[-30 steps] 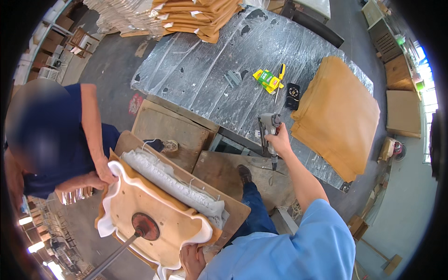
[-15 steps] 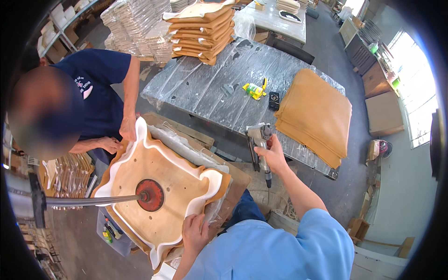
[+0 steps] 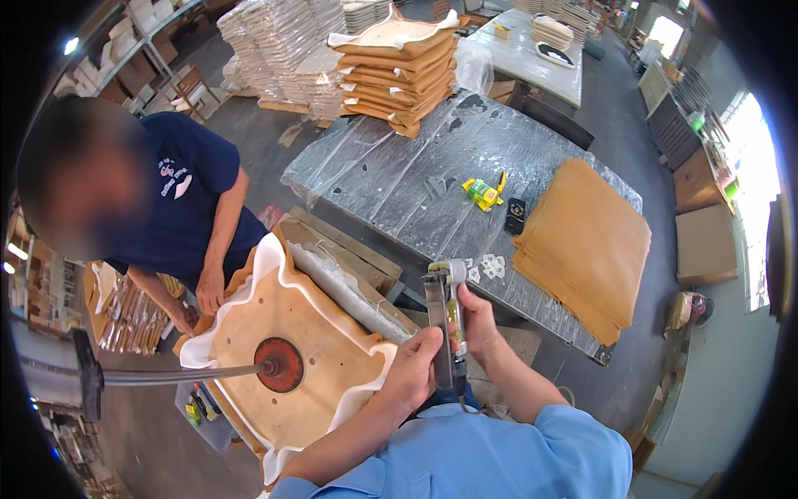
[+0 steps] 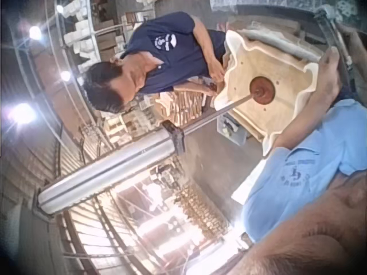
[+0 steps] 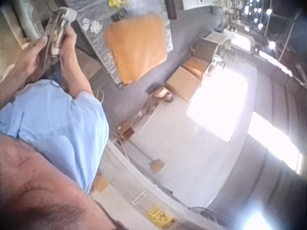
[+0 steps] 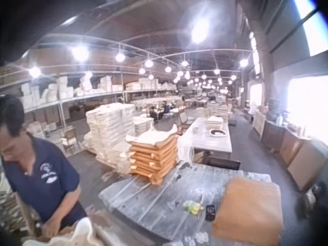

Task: The person places a white fabric sheet over a wooden chair base, then uses a staple gun to secure the fabric to the underside of the chair. The person repeats this process with a second chair base.

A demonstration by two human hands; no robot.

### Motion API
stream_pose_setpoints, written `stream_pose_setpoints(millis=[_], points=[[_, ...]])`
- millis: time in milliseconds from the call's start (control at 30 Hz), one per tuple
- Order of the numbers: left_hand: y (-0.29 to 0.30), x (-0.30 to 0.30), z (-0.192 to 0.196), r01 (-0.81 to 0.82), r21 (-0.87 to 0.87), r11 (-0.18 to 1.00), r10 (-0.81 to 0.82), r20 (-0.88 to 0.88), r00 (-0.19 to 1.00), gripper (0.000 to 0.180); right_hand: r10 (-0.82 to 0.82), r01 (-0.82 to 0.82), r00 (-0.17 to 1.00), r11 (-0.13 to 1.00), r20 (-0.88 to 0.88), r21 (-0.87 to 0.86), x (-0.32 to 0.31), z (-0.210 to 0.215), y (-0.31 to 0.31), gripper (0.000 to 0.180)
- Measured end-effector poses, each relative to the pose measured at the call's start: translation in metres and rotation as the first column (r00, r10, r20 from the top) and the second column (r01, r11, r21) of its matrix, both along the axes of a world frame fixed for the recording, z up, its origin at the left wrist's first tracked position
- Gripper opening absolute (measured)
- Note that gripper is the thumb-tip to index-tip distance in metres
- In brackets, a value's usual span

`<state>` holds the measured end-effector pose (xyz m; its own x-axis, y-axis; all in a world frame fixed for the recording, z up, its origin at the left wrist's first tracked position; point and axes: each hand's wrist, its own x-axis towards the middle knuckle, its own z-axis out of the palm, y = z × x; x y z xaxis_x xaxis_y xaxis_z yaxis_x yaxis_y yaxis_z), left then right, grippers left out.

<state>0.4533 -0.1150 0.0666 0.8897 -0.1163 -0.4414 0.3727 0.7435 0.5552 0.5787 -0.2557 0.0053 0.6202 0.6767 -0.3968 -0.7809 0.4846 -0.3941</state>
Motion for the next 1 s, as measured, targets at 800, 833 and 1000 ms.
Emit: stream_pose_setpoints(millis=[800,833,1000], points=[[0.025,0.135,-0.042,-0.220,-0.104,0.970,0.171,-0.351,0.921,0.041,0.518,-0.014,0.809,0.492,0.280,-0.871,0.272,-0.193,0.064,0.032],[0.025,0.140,-0.050,-0.222,-0.143,0.965,0.162,-0.343,0.925,0.041,0.548,0.158,0.760,0.364,0.349,-0.918,0.304,-0.215,0.066,0.030],[0.028,0.149,-0.098,-0.277,-0.201,0.940,0.177,-0.408,0.896,0.049,0.694,0.539,0.598,0.022,0.401,-0.842,0.416,-0.286,0.116,0.038]])
